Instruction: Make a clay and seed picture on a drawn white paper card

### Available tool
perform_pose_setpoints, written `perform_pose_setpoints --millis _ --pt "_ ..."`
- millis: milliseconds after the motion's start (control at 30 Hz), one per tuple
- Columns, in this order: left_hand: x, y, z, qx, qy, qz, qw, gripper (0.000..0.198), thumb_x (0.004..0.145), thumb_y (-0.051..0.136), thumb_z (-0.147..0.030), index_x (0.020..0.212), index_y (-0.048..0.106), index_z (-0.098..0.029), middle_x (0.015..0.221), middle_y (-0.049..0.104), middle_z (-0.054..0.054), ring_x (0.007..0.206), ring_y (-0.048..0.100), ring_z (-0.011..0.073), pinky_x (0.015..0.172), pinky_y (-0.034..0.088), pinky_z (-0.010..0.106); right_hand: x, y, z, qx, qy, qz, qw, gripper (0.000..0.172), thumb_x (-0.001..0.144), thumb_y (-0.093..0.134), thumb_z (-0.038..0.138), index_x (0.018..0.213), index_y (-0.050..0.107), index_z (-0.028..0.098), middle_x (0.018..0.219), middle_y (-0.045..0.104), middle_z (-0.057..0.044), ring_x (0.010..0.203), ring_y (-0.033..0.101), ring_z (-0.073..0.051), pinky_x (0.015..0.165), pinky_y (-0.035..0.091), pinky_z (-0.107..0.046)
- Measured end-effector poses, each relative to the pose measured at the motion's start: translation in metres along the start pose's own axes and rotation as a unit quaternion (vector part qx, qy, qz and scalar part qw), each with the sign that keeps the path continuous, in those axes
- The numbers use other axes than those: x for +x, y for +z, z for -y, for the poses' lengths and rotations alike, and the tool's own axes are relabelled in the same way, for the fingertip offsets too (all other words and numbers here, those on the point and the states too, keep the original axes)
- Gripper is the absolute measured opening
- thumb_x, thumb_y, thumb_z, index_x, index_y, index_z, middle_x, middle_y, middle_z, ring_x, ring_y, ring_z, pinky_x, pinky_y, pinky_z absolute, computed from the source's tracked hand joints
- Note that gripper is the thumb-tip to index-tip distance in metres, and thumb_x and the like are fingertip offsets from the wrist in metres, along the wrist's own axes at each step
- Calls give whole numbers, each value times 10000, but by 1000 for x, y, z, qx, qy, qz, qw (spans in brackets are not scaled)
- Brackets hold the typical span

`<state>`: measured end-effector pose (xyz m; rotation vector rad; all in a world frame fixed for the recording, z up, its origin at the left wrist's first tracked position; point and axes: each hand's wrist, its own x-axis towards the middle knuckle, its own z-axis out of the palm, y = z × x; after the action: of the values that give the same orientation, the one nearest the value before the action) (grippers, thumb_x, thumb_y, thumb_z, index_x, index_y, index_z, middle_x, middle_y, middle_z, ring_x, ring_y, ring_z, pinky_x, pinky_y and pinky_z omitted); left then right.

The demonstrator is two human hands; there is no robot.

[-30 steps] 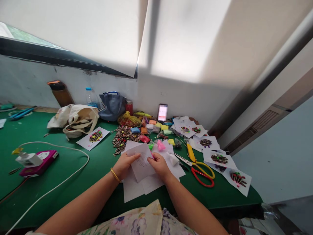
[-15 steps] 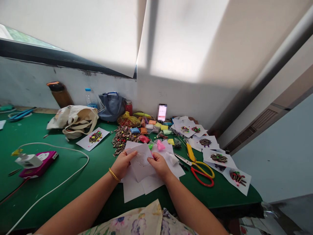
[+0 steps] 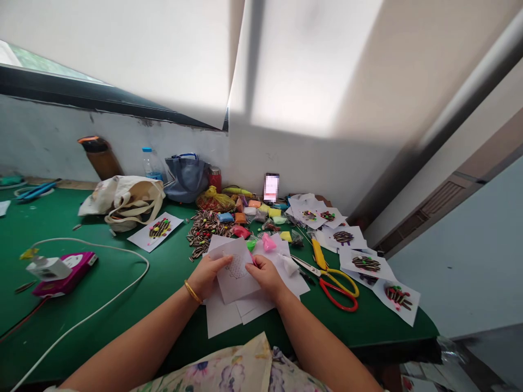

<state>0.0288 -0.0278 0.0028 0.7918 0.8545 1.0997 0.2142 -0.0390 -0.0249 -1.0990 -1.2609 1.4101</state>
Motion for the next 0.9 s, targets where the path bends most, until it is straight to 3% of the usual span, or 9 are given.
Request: perform_pose_setpoints --millis 233,533,700,900 --pt "-2 3 -3 -32 -11 -1 999 479 667 785 -390 1051 673 -128 889 730 99 705 670 203 655 534 306 1 -1 -2 11 2 -4 1000 289 726 707 448 752 567 197 683 559 30 584 466 -116 539 348 -233" --pt "0 1 0 -2 -3 -10 1000 471 601 834 -348 998 692 -138 871 737 84 709 671 210 666 525 311 -1 1 3 -3 7 -1 1000 305 709 710 478 737 571 207 683 559 30 590 459 -123 541 338 -241" --pt "-1 2 -3 -18 -25 1 1000 490 676 775 -442 1042 680 -131 881 735 108 702 679 216 648 527 312 -1 1 3 0 5 -18 1000 333 704 710 491 720 540 204 656 544 33 576 455 -120 535 341 -239" --pt "-1 0 -2 1 -8 3 1000 526 591 847 -348 1032 674 -119 919 732 111 725 674 215 658 533 309 -1 2 5 26 10 -26 999 312 710 715 451 710 530 200 626 521 45 548 432 -105 517 322 -233"
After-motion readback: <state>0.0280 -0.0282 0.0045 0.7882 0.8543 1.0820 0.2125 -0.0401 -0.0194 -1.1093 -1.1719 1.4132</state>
